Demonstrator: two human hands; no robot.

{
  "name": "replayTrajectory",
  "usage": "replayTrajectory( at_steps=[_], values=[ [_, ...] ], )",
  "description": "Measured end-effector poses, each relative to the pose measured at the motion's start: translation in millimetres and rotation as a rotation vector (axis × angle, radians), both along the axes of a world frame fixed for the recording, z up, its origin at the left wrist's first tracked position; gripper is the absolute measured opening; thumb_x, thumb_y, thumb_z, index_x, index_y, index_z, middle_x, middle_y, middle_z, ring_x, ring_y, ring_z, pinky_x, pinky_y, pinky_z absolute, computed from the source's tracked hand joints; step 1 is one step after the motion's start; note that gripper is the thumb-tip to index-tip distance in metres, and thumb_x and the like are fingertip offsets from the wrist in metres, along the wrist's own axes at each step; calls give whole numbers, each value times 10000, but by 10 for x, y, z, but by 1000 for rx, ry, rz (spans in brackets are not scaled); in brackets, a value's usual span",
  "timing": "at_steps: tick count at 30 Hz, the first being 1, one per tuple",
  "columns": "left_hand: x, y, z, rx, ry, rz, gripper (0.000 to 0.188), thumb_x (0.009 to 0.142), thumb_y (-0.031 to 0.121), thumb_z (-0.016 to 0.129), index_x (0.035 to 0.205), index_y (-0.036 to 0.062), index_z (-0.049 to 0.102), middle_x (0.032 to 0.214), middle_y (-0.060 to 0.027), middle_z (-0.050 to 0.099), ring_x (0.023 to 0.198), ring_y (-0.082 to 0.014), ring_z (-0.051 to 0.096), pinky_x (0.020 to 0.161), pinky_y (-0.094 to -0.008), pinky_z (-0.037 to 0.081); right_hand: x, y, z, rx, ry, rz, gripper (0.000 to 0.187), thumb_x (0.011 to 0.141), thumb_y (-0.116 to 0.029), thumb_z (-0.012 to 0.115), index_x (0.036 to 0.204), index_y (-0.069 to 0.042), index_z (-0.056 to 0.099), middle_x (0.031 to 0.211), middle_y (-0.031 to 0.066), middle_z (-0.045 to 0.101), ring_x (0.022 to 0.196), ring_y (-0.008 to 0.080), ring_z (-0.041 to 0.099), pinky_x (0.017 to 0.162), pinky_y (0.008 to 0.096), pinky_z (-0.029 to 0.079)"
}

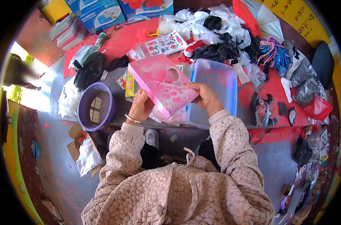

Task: The person organizes small items on a cluttered table. They repeatedly pick up small boxes and plastic-wrapped items, wipe them with a cloth, and place them into a clear plastic container. The person also handles a pink patterned item and a small plastic bag during the process.

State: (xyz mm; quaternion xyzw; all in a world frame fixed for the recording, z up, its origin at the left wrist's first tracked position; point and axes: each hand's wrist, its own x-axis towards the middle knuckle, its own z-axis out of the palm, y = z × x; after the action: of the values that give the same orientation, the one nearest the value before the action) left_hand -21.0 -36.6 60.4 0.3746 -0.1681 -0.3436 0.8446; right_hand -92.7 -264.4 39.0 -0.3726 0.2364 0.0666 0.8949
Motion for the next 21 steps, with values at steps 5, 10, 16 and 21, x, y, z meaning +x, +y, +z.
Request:
replayTrajectory(
  at_steps=[5, 10, 16, 21],
  values=[
    [-117, -9, -190, -24, 103, -27, 512, 804, 238, 605, 1214, 51, 362, 1131, -59, 495, 1054, -184, 490, 890, -341, 408, 98, 103, -259, 24, -87, -149, 246, 745, -134, 619, 954, -8, 588, 944, 96, 613, 862, 183, 587, 815, 329, 456],
    [-129, -91, -79, -9, 200, -2, 507, 819, 181, 571, 1260, 123, 327, 1180, -48, 477, 1077, -189, 485, 866, -350, 432, 152, 171, -142, 54, -157, -273, 240, 754, -143, 599, 952, -11, 570, 887, 90, 607, 839, 220, 579, 781, 363, 457],
    [-319, -131, -151, 34, 293, 42, 443, 800, 125, 604, 1192, 82, 403, 1132, -40, 515, 1035, -149, 500, 889, -306, 399, 62, 325, -386, -34, -208, -269, 320, 781, -128, 567, 1076, -17, 509, 1007, 89, 573, 933, 230, 551, 827, 381, 436],
    [-355, -277, -331, -61, 263, 287, 377, 810, 147, 597, 1143, 51, 450, 1067, -54, 550, 1007, -165, 515, 904, -315, 382, 0, 583, -147, -16, -242, -164, 346, 805, -137, 557, 1121, -17, 480, 1054, 86, 556, 971, 206, 534, 853, 356, 422]
  ],
)
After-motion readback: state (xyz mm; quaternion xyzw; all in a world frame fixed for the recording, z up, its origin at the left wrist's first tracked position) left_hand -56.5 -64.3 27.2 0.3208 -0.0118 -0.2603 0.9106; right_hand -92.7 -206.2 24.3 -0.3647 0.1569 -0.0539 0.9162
